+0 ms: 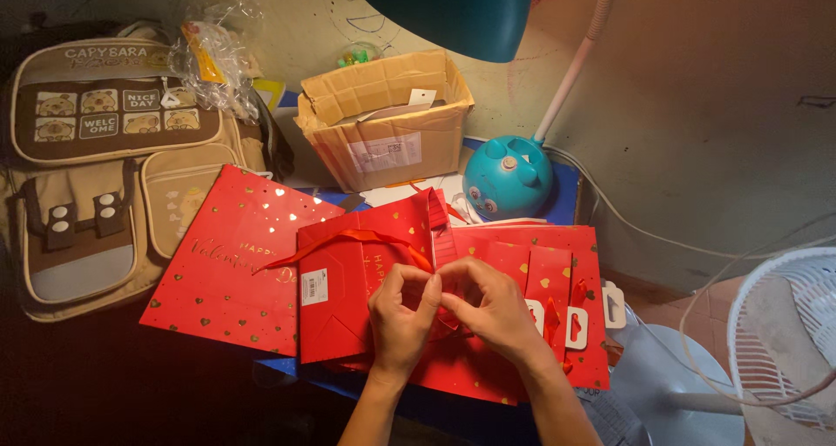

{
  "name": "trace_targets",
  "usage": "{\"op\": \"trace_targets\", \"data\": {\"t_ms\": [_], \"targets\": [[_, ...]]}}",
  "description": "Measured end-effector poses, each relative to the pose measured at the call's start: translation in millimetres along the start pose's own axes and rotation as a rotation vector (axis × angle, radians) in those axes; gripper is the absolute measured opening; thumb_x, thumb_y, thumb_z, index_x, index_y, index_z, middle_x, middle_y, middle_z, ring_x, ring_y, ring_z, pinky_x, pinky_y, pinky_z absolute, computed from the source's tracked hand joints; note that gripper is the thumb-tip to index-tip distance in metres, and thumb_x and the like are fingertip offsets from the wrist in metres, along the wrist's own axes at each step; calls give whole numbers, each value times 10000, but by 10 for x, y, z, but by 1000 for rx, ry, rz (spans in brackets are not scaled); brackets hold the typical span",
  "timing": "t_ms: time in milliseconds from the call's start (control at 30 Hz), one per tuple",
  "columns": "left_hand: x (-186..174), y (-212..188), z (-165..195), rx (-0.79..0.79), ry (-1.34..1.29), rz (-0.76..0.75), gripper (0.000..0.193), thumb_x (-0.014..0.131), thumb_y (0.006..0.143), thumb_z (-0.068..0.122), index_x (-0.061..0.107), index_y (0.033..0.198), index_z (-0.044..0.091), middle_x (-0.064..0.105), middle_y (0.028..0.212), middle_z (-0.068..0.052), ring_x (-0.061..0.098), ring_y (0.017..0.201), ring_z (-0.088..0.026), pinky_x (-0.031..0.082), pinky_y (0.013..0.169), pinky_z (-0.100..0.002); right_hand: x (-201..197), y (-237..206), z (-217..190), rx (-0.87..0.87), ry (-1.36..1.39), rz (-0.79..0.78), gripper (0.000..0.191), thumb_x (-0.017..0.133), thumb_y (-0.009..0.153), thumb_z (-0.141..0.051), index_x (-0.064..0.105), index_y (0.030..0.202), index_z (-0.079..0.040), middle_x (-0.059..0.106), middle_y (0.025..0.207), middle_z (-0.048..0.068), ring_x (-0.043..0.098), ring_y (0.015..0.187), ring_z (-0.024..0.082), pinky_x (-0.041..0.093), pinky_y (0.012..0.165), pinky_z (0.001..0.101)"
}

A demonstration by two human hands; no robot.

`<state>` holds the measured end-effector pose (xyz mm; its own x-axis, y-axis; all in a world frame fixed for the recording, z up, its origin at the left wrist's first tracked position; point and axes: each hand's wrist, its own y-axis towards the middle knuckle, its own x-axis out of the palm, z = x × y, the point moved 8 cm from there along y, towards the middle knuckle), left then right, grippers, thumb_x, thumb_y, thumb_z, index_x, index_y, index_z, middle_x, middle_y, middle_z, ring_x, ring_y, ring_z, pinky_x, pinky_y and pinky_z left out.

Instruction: The person ties red ribbons on a stack of red Valentine's Day gift bags. They open each bag, thread the ribbon through the handle, and tie a bow, repeating the process for multiple bags.

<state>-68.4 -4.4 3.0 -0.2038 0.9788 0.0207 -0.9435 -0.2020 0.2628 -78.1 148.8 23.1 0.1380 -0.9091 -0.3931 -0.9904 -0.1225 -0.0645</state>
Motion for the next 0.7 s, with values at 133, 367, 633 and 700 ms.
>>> {"op": "trace_targets", "data": {"t_ms": [133, 367, 633, 700], "targets": [[5, -2, 54, 29, 17, -25, 150, 756, 907, 147, 661, 855, 43, 726, 747, -26, 700, 674, -101, 547, 631, -262, -21, -6, -5, -124, -63, 72, 102, 716, 907, -95, 750, 990, -47, 727, 788, 11, 618, 625, 59, 499, 562, 242], [15, -9, 75, 20, 1, -36, 165, 756, 914, 153, 659, 829, 50, 722, 744, -32, 695, 670, -102, 547, 632, -260, -127, -5, 164, -140, 340, 156, 99, 638, 978, -66, 660, 1060, -16, 719, 933, 2, 662, 789, 62, 551, 671, 247], [2, 5, 17, 15, 27, -17, 166, 755, 912, 156, 662, 827, 48, 722, 731, -30, 688, 658, -100, 541, 624, -263, -12, -9, 46, -27, -81, 29, 182, 739, 854, -100, 697, 1025, -54, 698, 802, 34, 649, 603, 84, 501, 554, 248], [1, 7, 17, 14, 26, -18, 166, 753, 913, 157, 661, 828, 48, 722, 731, -29, 689, 657, -99, 541, 623, -263, -27, -10, -59, -173, -137, 67, 131, 740, 874, -85, 709, 994, -43, 692, 821, 41, 640, 653, 72, 501, 579, 243]]}}
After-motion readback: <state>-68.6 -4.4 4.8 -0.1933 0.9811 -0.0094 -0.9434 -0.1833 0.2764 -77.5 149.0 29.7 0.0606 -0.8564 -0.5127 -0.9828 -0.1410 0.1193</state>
